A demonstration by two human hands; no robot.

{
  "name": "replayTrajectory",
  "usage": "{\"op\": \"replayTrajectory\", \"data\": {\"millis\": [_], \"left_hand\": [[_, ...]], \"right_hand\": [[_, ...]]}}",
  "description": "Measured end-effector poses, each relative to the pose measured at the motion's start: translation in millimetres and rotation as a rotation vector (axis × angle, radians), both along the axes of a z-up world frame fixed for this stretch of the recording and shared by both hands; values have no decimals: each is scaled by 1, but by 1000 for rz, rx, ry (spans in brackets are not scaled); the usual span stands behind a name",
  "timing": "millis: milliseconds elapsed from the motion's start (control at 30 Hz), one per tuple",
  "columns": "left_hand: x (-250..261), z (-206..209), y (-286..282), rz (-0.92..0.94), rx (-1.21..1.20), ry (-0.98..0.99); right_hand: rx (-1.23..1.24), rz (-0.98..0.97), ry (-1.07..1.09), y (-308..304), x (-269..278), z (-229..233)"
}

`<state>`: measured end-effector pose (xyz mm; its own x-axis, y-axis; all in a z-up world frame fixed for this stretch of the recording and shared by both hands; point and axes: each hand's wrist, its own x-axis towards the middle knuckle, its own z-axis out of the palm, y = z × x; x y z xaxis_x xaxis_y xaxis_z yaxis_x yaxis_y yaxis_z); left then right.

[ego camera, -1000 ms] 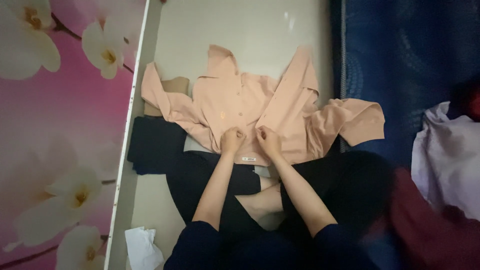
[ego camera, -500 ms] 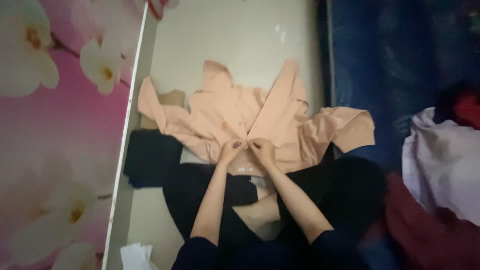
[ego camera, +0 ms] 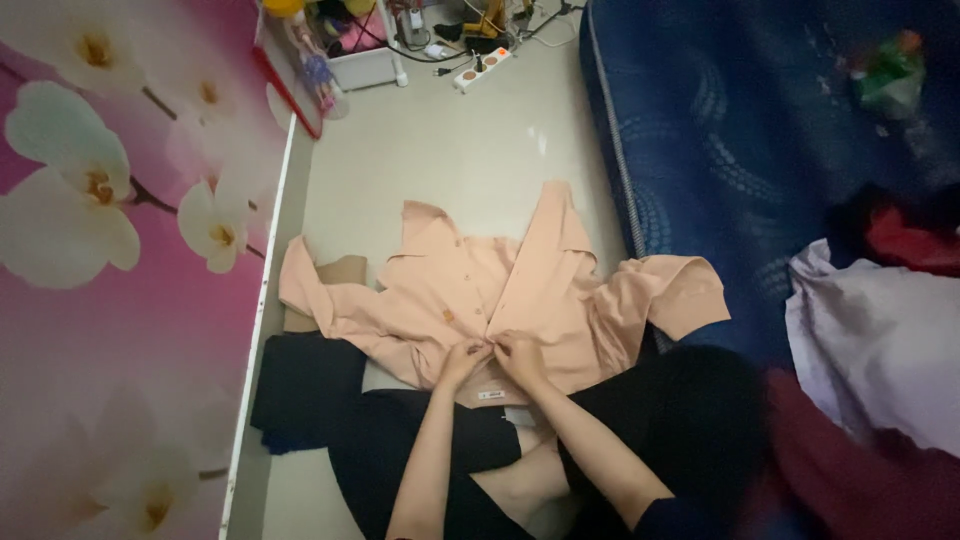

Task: Folding a blue cloth, a black t-shirt, and a peach-colored shirt on the floor.

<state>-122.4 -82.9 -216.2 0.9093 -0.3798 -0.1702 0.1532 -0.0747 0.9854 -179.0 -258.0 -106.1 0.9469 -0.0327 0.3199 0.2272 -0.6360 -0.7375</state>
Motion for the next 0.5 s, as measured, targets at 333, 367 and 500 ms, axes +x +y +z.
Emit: {"op": "replayTrajectory", "data": {"millis": [333,367,500], "left_hand": [[15,-43,1,18,-128,148],[15,-45,1,31,-171,238],[20,-49,2,29,-85,269]], "right_hand": [[85,21,3,-2,6,-4],[87,46,10,-3,6,-6],[46,6,231,-2,6,5]]}}
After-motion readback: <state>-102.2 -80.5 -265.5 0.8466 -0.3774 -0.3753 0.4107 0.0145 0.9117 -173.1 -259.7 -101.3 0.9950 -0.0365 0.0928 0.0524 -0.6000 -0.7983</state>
